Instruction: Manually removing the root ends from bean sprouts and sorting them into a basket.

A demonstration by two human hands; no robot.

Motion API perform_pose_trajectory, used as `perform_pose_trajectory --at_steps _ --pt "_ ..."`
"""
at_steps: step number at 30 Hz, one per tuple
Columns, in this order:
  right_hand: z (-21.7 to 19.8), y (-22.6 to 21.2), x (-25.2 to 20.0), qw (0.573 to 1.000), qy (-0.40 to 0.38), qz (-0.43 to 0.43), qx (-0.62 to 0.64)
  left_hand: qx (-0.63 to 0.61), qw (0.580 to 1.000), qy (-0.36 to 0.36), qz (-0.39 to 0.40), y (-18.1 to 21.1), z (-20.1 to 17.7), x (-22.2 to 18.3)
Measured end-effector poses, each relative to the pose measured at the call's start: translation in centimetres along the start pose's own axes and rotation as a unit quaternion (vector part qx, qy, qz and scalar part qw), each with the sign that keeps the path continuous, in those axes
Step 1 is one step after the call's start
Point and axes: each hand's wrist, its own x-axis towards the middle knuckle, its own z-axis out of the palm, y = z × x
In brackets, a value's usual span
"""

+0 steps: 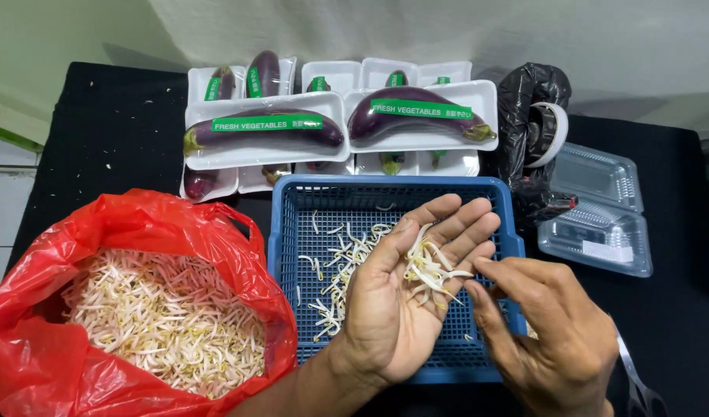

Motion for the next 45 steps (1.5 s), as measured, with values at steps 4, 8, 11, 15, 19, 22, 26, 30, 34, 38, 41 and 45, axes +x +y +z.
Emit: perform_pose_trajectory --at_steps 4,8,11,15,19,22,26,30,34,38,41,45 --pt "0.3 0.0 0.2 1.0 -0.019 -0.002 -0.024 0.002 1.0 0.021 0.0 -0.1 -0.1 0.2" --pt "-0.1 -0.2 0.3 1.0 -0.024 -0.011 -0.013 -0.005 1.0 0.027 -0.009 0.0 -0.7 0.4" --pt "-0.9 -0.9 0.4 1.0 -0.008 0.021 0.005 0.007 1.0 0.028 -0.001 -0.4 -1.8 0.6" --pt "-1.3 -1.9 0.5 0.996 0.041 0.082 0.001 0.076 0.993 0.085 0.003 -0.9 -1.8 0.3" --pt "-0.5 -1.5 0.2 0.991 0.113 0.074 -0.019 0.176 0.983 0.045 -0.028 -1.7 -1.4 -0.3" --pt "-0.6 -0.5 0.1 0.992 0.114 0.052 -0.033 0.256 0.964 0.045 -0.057 -1.8 -0.2 -0.8" --pt "-0.8 0.0 0.3 0.996 0.089 0.025 -0.02 0.453 0.892 0.0 0.003 -0.5 0.4 -1.2" --pt "-0.6 -0.1 0.4 0.997 0.077 0.011 0.0 0.677 0.727 -0.017 0.116 0.3 1.9 -2.0" --pt "-0.4 -0.1 0.4 0.998 0.069 -0.002 0.012 0.742 0.628 -0.063 0.226 0.7 1.7 -2.0" --pt "-0.3 -0.1 0.2 0.998 0.066 -0.004 0.001 0.738 0.635 -0.082 0.213 0.8 2.0 -2.3" --pt "-0.3 0.0 0.1 0.998 0.063 0.0 -0.003 0.737 0.637 -0.104 0.202 1.0 2.3 -2.6" --pt "-0.2 0.4 -0.3 0.999 0.05 -0.002 -0.02 0.762 0.604 -0.109 0.205 1.0 2.0 -2.6"
